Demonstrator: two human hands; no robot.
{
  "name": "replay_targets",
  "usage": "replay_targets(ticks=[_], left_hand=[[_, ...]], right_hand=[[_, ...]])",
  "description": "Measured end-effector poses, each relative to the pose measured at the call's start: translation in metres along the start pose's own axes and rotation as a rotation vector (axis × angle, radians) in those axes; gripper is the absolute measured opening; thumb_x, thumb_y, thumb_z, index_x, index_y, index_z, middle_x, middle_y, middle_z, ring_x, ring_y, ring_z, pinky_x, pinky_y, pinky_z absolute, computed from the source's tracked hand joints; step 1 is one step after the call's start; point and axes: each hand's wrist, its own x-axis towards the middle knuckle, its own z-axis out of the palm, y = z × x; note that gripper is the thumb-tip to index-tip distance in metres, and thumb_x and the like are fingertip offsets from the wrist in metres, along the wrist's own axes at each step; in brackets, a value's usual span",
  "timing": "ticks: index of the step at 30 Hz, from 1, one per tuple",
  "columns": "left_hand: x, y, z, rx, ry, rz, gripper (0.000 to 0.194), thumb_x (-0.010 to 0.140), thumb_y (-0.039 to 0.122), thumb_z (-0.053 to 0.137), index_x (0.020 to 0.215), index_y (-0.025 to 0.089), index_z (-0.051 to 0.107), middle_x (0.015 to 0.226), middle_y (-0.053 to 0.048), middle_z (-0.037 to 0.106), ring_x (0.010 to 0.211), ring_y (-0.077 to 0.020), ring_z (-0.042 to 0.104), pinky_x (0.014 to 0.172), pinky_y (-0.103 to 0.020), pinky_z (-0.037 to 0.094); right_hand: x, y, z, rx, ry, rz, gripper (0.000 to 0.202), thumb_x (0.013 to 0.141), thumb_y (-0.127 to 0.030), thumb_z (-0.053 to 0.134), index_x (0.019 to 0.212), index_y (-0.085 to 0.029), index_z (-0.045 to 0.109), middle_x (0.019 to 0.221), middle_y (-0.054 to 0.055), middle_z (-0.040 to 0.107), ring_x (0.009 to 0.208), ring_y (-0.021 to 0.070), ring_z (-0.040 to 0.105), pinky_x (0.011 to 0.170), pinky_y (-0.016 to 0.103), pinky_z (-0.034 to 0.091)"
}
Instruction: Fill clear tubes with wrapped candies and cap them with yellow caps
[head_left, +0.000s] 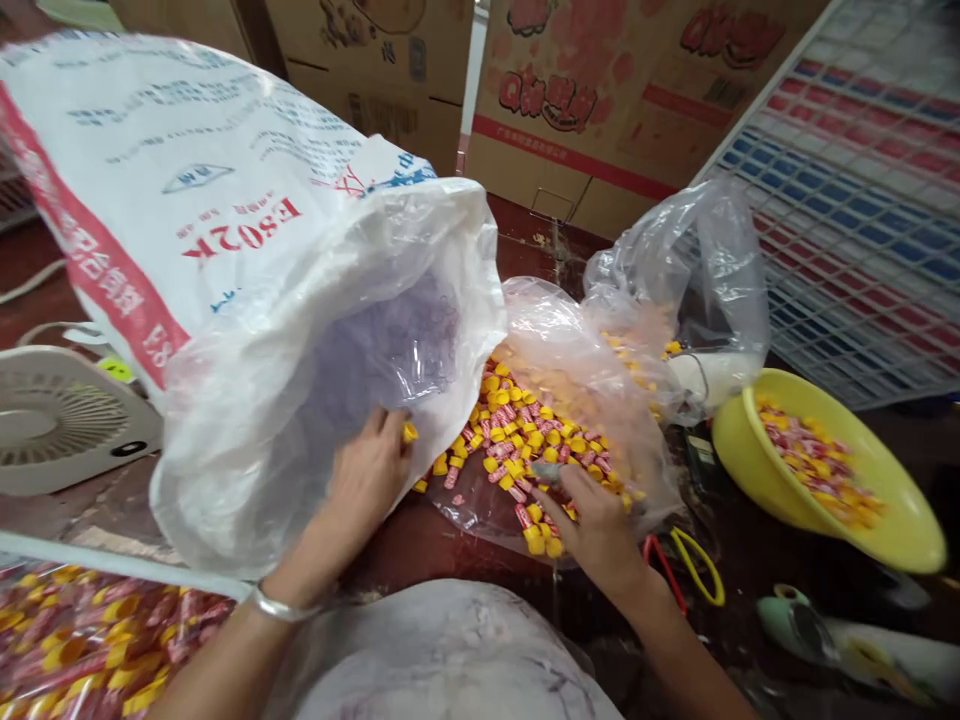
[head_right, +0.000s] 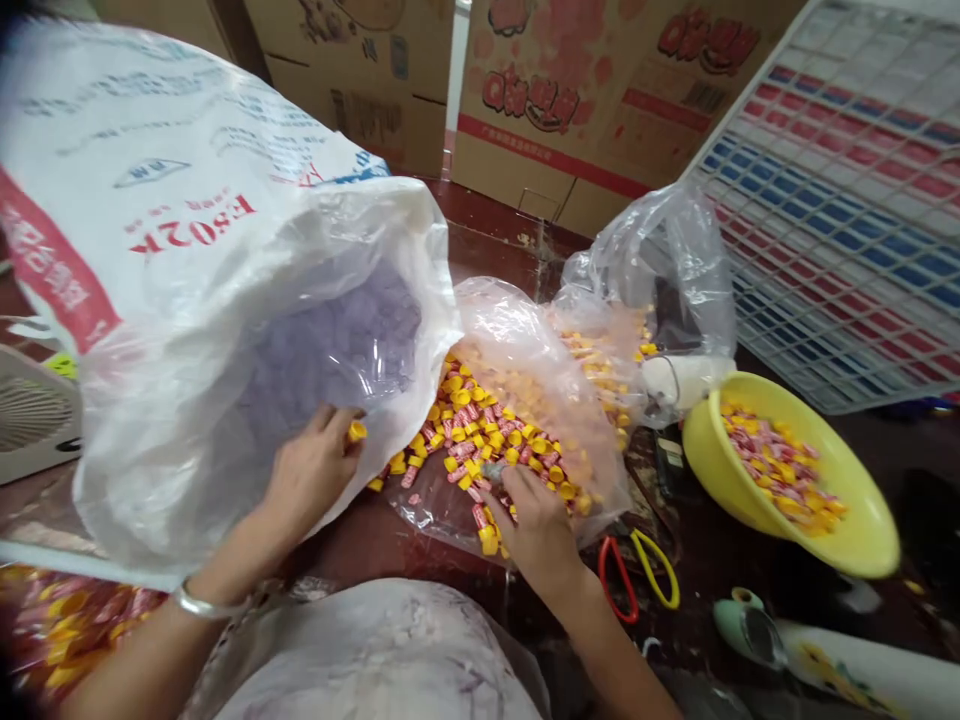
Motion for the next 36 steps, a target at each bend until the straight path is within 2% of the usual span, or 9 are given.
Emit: replay_targets(ticks=[3, 8, 13, 17, 20, 24, 29, 32, 36], left_hand=[[0.022, -0.001, 0.008, 0.254, -0.075, 0.013, 0.031, 0.096, 0.017, 0.036, 0.114, 0.011, 0.061, 0.110, -0.018, 0.064, 0.079, -0.0302, 0.070, 0.058, -0.034, 0.048], [0.018, 0.001, 0.015, 0.291, -0.118, 0.020, 0.032, 0.098, 0.020, 0.035, 0.113, 0.008, 0.060, 0.108, -0.019, 0.065, 0.079, -0.0343, 0.071, 0.056, -0.037, 0.050], [-0.010, -0.009, 0.007, 0.286, -0.095, 0.033, 0.028, 0.097, 0.019, 0.038, 0.111, 0.016, 0.062, 0.114, -0.013, 0.066, 0.098, -0.0319, 0.068, 0.059, -0.034, 0.052], [-0.028, -0.016, 0.010, 0.220, -0.098, 0.070, 0.024, 0.095, 0.020, 0.045, 0.110, 0.016, 0.064, 0.108, -0.014, 0.069, 0.104, -0.0322, 0.064, 0.065, -0.035, 0.053], [-0.039, -0.018, 0.009, -0.039, -0.108, 0.129, 0.027, 0.094, 0.023, 0.048, 0.115, 0.017, 0.064, 0.112, -0.013, 0.069, 0.106, -0.0305, 0.064, 0.078, -0.037, 0.054], [-0.059, -0.010, 0.001, -0.586, -0.244, 0.166, 0.024, 0.095, 0.036, 0.053, 0.111, 0.024, 0.066, 0.114, -0.007, 0.071, 0.106, -0.0248, 0.063, 0.092, -0.035, 0.049], [-0.071, 0.005, -0.005, -1.028, -0.416, -0.023, 0.032, 0.091, 0.046, 0.060, 0.109, 0.021, 0.068, 0.098, -0.003, 0.070, 0.086, -0.0199, 0.060, 0.077, -0.028, 0.046], [-0.070, 0.011, 0.000, -1.313, -0.429, -0.150, 0.034, 0.086, 0.049, 0.067, 0.101, 0.018, 0.068, 0.090, -0.002, 0.067, 0.084, -0.0184, 0.058, 0.076, -0.027, 0.045], [-0.068, 0.020, 0.013, -1.636, -0.477, -0.309, 0.038, 0.078, 0.049, 0.076, 0.095, 0.016, 0.065, 0.081, 0.000, 0.064, 0.075, -0.0146, 0.057, 0.072, -0.025, 0.046]], right_hand=[[-0.019, 0.001, 0.006, -0.177, -0.192, 0.014, 0.011, 0.093, -0.019, 0.065, 0.084, -0.021, 0.059, 0.078, 0.001, 0.065, 0.071, 0.0180, 0.065, 0.064, 0.028, 0.048], [-0.032, -0.018, 0.025, -0.279, -0.321, 0.036, 0.030, 0.075, -0.013, 0.082, 0.095, -0.021, 0.060, 0.090, 0.004, 0.068, 0.086, 0.0253, 0.066, 0.069, 0.033, 0.052], [-0.025, -0.012, 0.024, -0.062, -0.201, 0.012, 0.012, 0.085, -0.010, 0.064, 0.087, -0.020, 0.059, 0.088, 0.006, 0.065, 0.080, 0.0222, 0.066, 0.072, 0.032, 0.053], [-0.005, -0.009, 0.020, 0.349, -0.011, 0.105, 0.011, 0.093, -0.027, 0.065, 0.090, -0.020, 0.058, 0.087, 0.005, 0.067, 0.079, 0.0197, 0.067, 0.073, 0.030, 0.055], [0.017, -0.019, 0.020, 0.582, 0.076, 0.217, 0.025, 0.086, -0.041, 0.075, 0.090, -0.020, 0.061, 0.078, 0.002, 0.070, 0.070, 0.0188, 0.068, 0.068, 0.029, 0.056], [0.040, -0.040, 0.022, 0.675, 0.137, 0.108, 0.017, 0.090, -0.036, 0.071, 0.094, -0.020, 0.068, 0.094, 0.006, 0.072, 0.088, 0.0202, 0.069, 0.083, 0.033, 0.057], [0.043, -0.055, 0.020, 0.660, 0.005, -0.028, 0.017, 0.094, -0.035, 0.065, 0.099, -0.019, 0.067, 0.094, 0.006, 0.070, 0.090, 0.0198, 0.067, 0.083, 0.032, 0.057], [0.037, -0.059, 0.021, 0.556, -0.062, -0.177, 0.047, 0.086, -0.048, 0.072, 0.118, -0.016, 0.061, 0.114, 0.013, 0.067, 0.109, 0.0271, 0.064, 0.096, 0.042, 0.055], [0.029, -0.064, 0.037, 0.291, 0.095, -0.256, 0.065, 0.077, -0.046, 0.080, 0.126, -0.014, 0.052, 0.118, 0.018, 0.064, 0.117, 0.0344, 0.059, 0.100, 0.054, 0.052]])
